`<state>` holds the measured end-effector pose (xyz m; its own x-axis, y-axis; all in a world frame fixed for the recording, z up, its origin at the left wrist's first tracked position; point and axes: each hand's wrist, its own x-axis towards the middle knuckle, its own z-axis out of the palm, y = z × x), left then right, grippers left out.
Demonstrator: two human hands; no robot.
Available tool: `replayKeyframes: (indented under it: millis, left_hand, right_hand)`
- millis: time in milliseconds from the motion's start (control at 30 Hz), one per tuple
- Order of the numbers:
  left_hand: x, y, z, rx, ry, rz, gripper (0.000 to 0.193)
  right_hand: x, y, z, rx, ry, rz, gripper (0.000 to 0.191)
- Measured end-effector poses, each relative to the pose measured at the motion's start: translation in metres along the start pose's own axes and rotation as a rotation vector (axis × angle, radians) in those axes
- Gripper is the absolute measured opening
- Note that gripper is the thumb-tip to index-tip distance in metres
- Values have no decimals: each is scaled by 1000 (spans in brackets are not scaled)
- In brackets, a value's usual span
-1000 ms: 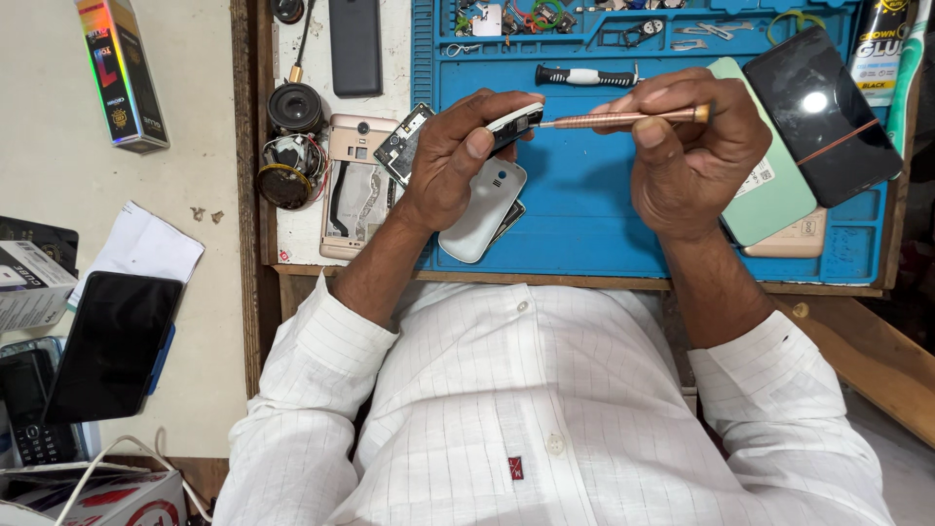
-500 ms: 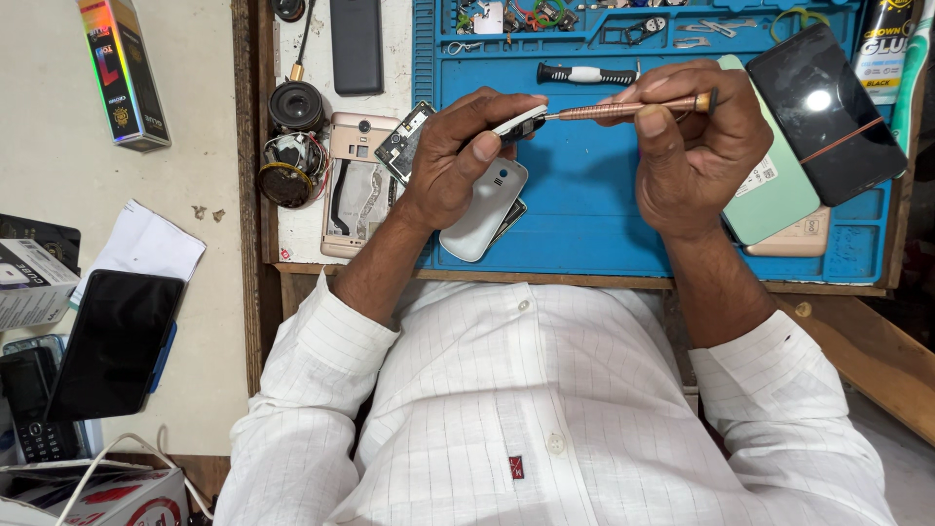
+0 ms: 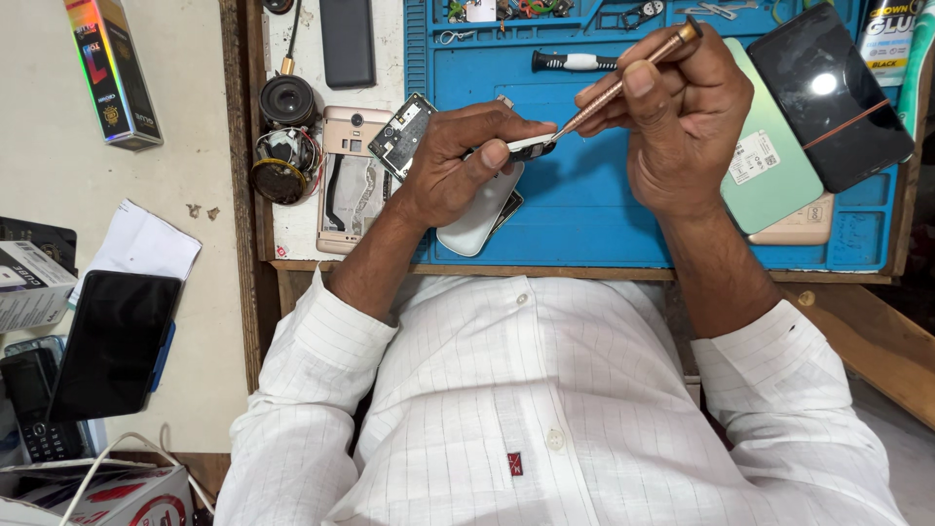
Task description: The person repairs mobile phones at a workbench, using screwdrivers to unscrew and open a smartphone and a feature phone, removing the back covers and working on the internal boards. They handle the disassembled phones, reposition them on the blue mat, and continue working on the internal components with the screwdrivers.
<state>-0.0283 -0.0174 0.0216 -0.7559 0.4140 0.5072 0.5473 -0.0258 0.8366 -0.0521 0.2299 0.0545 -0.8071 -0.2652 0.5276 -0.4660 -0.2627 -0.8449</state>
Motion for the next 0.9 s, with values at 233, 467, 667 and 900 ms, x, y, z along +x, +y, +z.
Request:
replayKeyframes:
  millis: [233, 467, 667, 900]
  left_hand:
    - [2, 4, -1, -12, -29, -3, 63]
    - [-1, 9, 6, -4, -157, -52, 62]
    - [-4, 2, 4, -369, 77, -147, 65]
    - [0, 4, -2, -637, 227, -263, 71]
  right_hand:
    - [-1, 3, 0, 85, -17, 44, 27]
    - [-3, -2, 12, 73, -85, 162, 23]
    - [1, -2, 1, 157, 48, 15, 22]
    - [-6, 1, 3, -103, 183, -4, 31]
